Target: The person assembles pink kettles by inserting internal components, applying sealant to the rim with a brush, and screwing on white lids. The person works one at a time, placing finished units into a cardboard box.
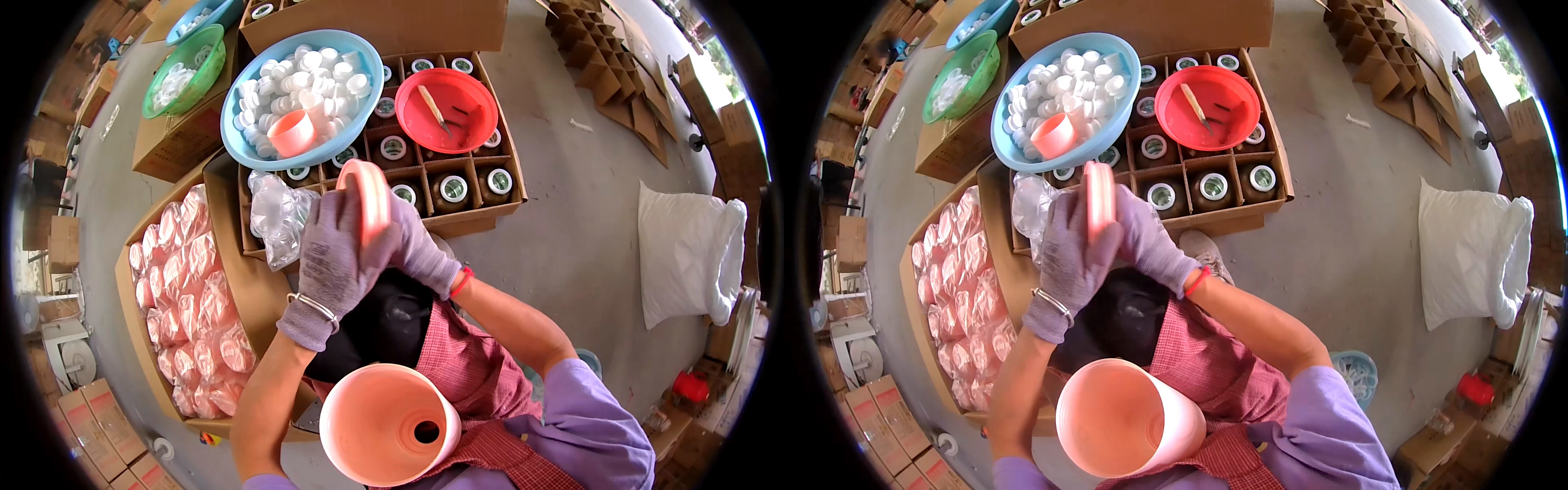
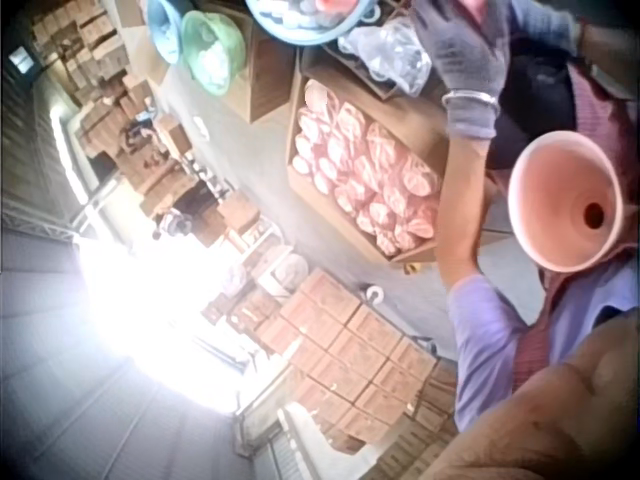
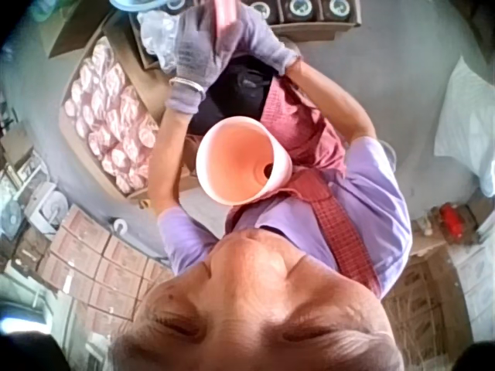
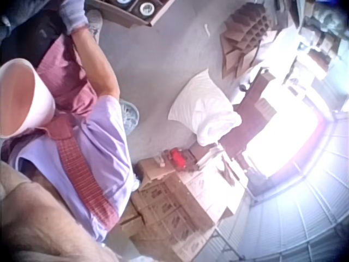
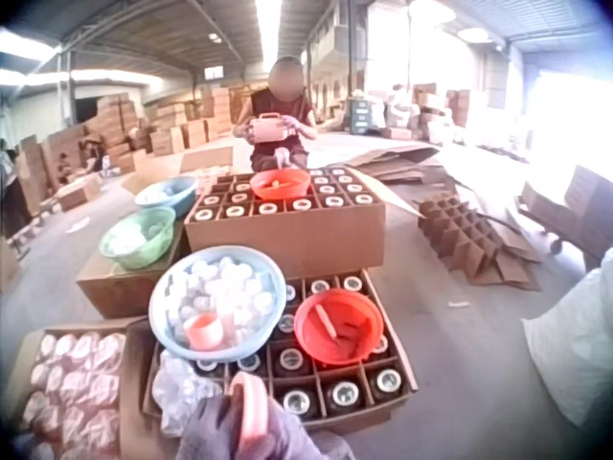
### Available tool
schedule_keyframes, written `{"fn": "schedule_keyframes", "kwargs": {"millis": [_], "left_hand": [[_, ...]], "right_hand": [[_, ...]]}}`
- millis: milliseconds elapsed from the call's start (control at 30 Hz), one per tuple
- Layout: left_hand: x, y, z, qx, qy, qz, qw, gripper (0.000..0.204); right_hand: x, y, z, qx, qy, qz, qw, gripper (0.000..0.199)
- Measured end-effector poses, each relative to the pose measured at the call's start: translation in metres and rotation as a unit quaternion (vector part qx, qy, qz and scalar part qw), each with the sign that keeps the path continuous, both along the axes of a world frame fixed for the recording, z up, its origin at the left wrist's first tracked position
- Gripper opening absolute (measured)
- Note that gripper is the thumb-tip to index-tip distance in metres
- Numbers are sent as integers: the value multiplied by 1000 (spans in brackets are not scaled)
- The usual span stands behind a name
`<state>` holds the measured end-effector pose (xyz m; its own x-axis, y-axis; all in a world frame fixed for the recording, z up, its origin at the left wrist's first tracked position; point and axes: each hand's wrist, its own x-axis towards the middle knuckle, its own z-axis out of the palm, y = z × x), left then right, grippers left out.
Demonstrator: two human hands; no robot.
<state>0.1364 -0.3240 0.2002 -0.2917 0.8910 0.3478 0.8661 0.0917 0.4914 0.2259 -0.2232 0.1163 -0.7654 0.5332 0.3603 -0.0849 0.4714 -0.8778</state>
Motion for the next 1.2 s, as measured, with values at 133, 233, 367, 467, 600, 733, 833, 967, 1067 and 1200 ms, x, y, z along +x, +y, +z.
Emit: {"fn": "schedule_keyframes", "kwargs": {"millis": [133, 233, 367, 467, 600, 733, 833, 967, 1067, 1200], "left_hand": [[0, -5, 17, -63, 252, -137, 956, 66], [3, -3, 9, -29, 222, -190, 956, 59], [-12, -17, 2, -60, 40, -135, 988, 26], [17, -47, 93, -110, -45, -259, 959, 31], [78, -60, 161, -136, 58, -304, 941, 25], [95, -58, 146, -162, 87, -301, 936, 22], [105, -58, 155, -189, 127, -290, 929, 20], [116, -42, 173, -213, 193, -315, 905, 18], [123, -24, 184, -249, 245, -336, 875, 17], [91, -16, 123, -143, 77, -282, 946, 17]], "right_hand": [[12, 27, -9, -627, 65, 220, 745, 39], [35, 78, -23, -488, -41, 255, 834, 40], [6, 106, -21, -131, -277, 23, 952, 49], [-21, 92, -45, 134, -365, 4, 921, 60], [-36, 92, -91, 212, -396, -59, 892, 65], [0, 103, -92, 278, -171, -44, 944, 51], [53, 128, -82, 284, -282, -108, 910, 34], [135, 183, -123, 260, -355, -164, 883, 48], [162, 213, -176, 254, -412, -137, 864, 53], [138, 192, -125, 224, -461, -118, 850, 52]]}}
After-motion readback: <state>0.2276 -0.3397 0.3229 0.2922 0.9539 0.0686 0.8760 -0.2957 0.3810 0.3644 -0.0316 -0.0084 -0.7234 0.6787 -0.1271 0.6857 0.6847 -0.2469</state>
